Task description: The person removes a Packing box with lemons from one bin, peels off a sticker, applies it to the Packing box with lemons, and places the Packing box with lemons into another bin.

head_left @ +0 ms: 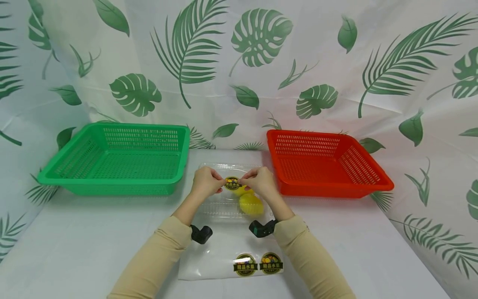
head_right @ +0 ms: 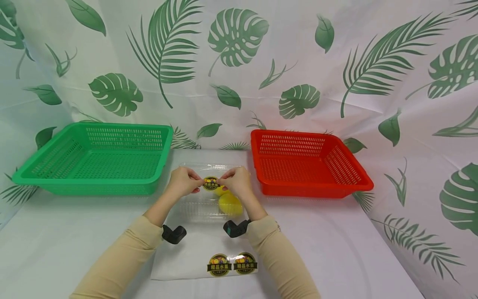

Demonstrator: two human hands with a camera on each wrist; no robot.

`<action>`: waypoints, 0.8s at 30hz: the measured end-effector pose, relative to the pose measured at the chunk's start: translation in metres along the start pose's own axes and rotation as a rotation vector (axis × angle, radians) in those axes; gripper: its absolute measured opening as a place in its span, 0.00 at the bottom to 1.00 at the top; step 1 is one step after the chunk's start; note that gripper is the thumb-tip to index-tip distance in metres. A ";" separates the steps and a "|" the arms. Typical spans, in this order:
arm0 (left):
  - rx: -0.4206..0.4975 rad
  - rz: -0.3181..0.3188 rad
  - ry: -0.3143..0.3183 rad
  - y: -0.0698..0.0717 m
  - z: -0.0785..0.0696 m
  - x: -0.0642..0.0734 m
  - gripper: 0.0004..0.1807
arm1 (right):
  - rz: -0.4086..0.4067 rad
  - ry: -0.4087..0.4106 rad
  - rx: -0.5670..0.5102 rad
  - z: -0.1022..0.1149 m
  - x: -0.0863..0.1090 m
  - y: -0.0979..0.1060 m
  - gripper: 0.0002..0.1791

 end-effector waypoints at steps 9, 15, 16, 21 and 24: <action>-0.045 -0.001 0.033 -0.002 -0.001 -0.001 0.07 | -0.014 -0.013 0.008 0.001 -0.001 -0.001 0.08; -0.052 -0.010 0.044 -0.002 -0.002 0.001 0.08 | -0.022 0.003 0.005 -0.001 -0.004 -0.003 0.08; -0.054 -0.012 0.045 -0.002 -0.002 0.001 0.08 | -0.021 0.005 0.006 -0.001 -0.004 -0.004 0.08; -0.040 -0.018 0.027 -0.001 0.000 0.001 0.09 | -0.035 0.001 0.023 -0.001 -0.003 -0.004 0.08; -0.017 -0.007 0.013 -0.001 0.000 0.001 0.09 | -0.048 0.000 0.024 -0.001 -0.003 -0.004 0.08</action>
Point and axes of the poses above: each hand's wrist, its own x-axis away from the middle knuckle, its own y-axis out of the back of the hand, z = x × y, the point moved 4 cm from there along -x, towards the middle knuckle, and after that the axes turned 11 degrees about z, right-handed, at the moved point
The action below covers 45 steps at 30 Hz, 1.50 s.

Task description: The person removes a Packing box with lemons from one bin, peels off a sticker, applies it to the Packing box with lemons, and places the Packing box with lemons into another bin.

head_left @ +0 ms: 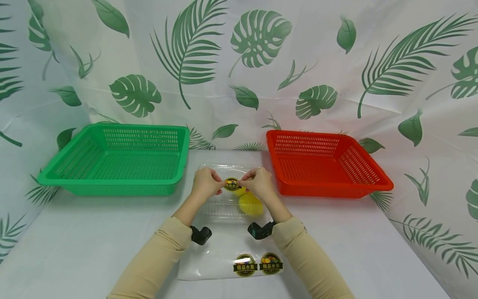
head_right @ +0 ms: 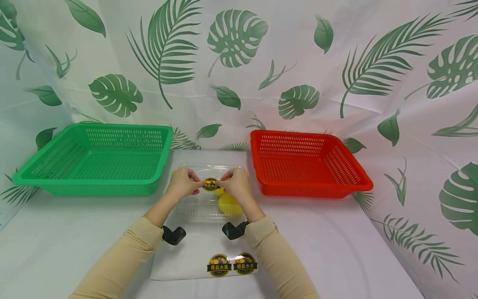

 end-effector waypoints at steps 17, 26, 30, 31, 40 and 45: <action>-0.122 0.044 -0.206 -0.002 0.000 0.001 0.09 | 0.081 0.241 0.140 0.002 0.001 -0.003 0.07; -0.258 0.120 -0.304 -0.004 -0.001 0.004 0.13 | 0.206 0.408 0.198 0.003 0.009 -0.004 0.14; -0.310 0.122 -0.347 -0.003 0.000 0.007 0.14 | 0.217 0.439 0.258 0.004 0.012 -0.004 0.16; -0.316 0.121 -0.357 -0.002 0.000 0.007 0.14 | 0.216 0.440 0.262 0.004 0.012 -0.004 0.17; -0.284 0.115 -0.353 0.001 0.003 0.010 0.11 | 0.183 0.404 0.240 -0.001 0.014 -0.003 0.16; -0.272 0.098 -0.374 0.002 0.005 0.011 0.10 | 0.155 0.399 0.213 -0.004 0.014 -0.002 0.15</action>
Point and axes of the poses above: each hand's wrist, its own x-axis away from the middle knuckle, its own y-axis out of the back of the hand, z = x × y, the point moved 4 cm from there along -x, towards the middle knuckle, and after that the axes turned 11 degrees about z, right-handed, at the moved point
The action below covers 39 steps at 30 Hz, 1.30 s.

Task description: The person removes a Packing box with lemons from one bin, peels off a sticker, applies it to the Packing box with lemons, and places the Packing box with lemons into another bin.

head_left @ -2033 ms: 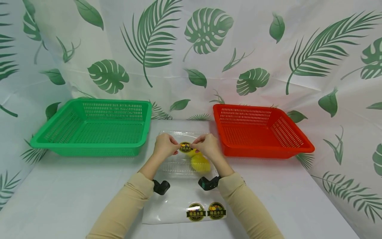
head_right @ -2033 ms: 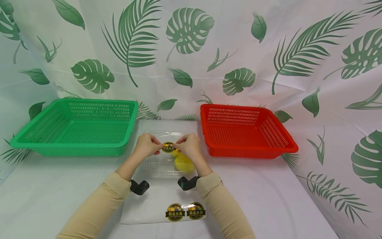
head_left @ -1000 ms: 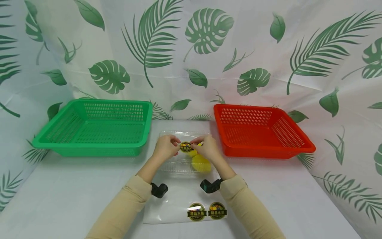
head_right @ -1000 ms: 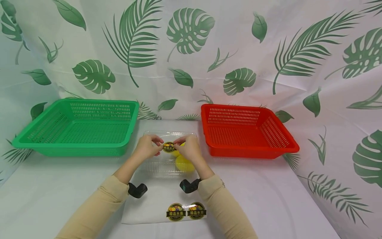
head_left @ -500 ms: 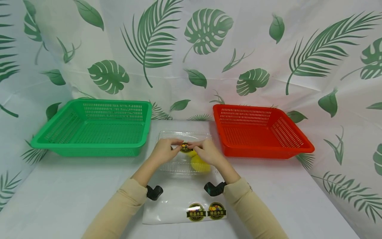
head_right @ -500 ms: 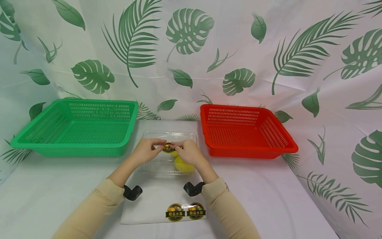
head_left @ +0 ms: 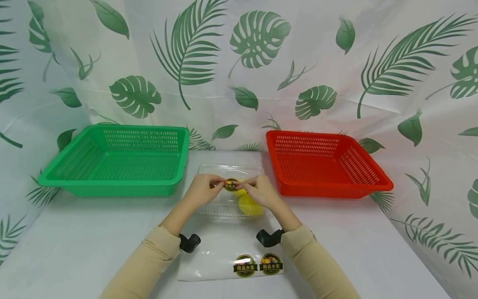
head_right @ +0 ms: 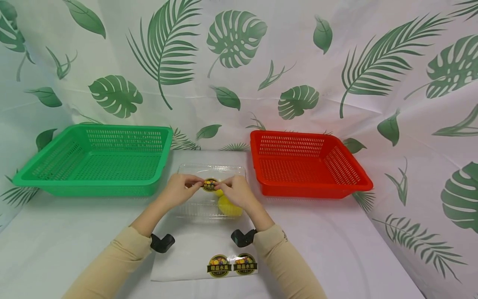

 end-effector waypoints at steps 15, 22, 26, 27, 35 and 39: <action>0.246 -0.091 -0.028 0.007 0.006 0.009 0.09 | -0.185 0.008 -0.266 -0.006 0.008 0.009 0.13; 0.423 -0.113 -0.038 0.012 0.012 0.015 0.09 | -0.166 0.023 -0.397 -0.006 0.013 0.014 0.11; 0.473 -0.128 -0.023 0.016 0.015 0.018 0.10 | -0.158 0.029 -0.443 -0.006 0.016 0.017 0.11; 0.482 -0.135 -0.016 0.017 0.016 0.020 0.10 | -0.157 0.031 -0.445 -0.006 0.017 0.018 0.11; 0.503 -0.183 0.051 0.025 0.020 0.030 0.10 | -0.172 0.035 -0.443 -0.007 0.025 0.022 0.10; 0.524 -0.176 0.110 0.026 0.025 0.036 0.13 | -0.179 0.031 -0.455 -0.008 0.031 0.026 0.11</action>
Point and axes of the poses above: each hand's wrist, its own x-axis away from the middle knuckle, its own y-axis out of the back of the hand, z = x × y, the point moved 4 cm from there along -x, towards the middle knuckle, and after that the axes turned 11 degrees about z, right-handed, at the moved point
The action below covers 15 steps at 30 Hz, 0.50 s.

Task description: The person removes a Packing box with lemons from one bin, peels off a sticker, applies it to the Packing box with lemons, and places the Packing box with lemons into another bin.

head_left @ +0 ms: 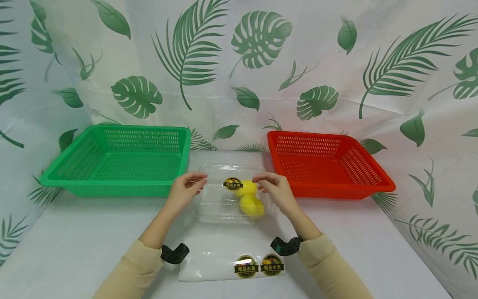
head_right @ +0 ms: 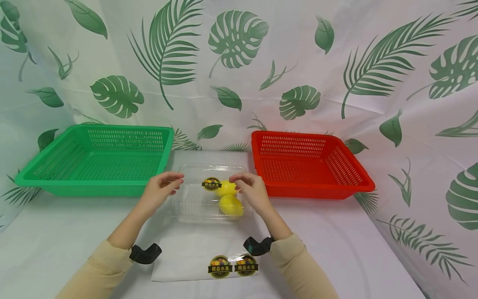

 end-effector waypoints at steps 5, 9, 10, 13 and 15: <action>0.038 -0.005 0.048 0.004 0.002 0.006 0.15 | -0.023 -0.012 0.005 0.000 0.006 0.009 0.12; 0.024 -0.010 0.072 0.007 0.005 0.010 0.15 | -0.036 -0.010 0.001 0.001 0.013 0.017 0.12; 0.015 -0.012 0.077 0.008 0.006 0.011 0.15 | -0.042 -0.010 0.005 0.002 0.015 0.019 0.12; -0.020 -0.013 0.094 0.009 0.008 0.014 0.15 | -0.065 -0.018 0.017 0.003 0.021 0.026 0.12; -0.036 -0.015 0.101 0.009 0.009 0.016 0.15 | -0.077 -0.022 0.017 0.003 0.024 0.030 0.12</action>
Point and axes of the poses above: each hand's wrist, its own x-axis away from the middle knuckle, its own y-axis out of the back of the hand, z = x × y, the point moved 4 cm from there along -x, towards the middle knuckle, and after that the axes turned 11 degrees about z, right-handed, at the moved point
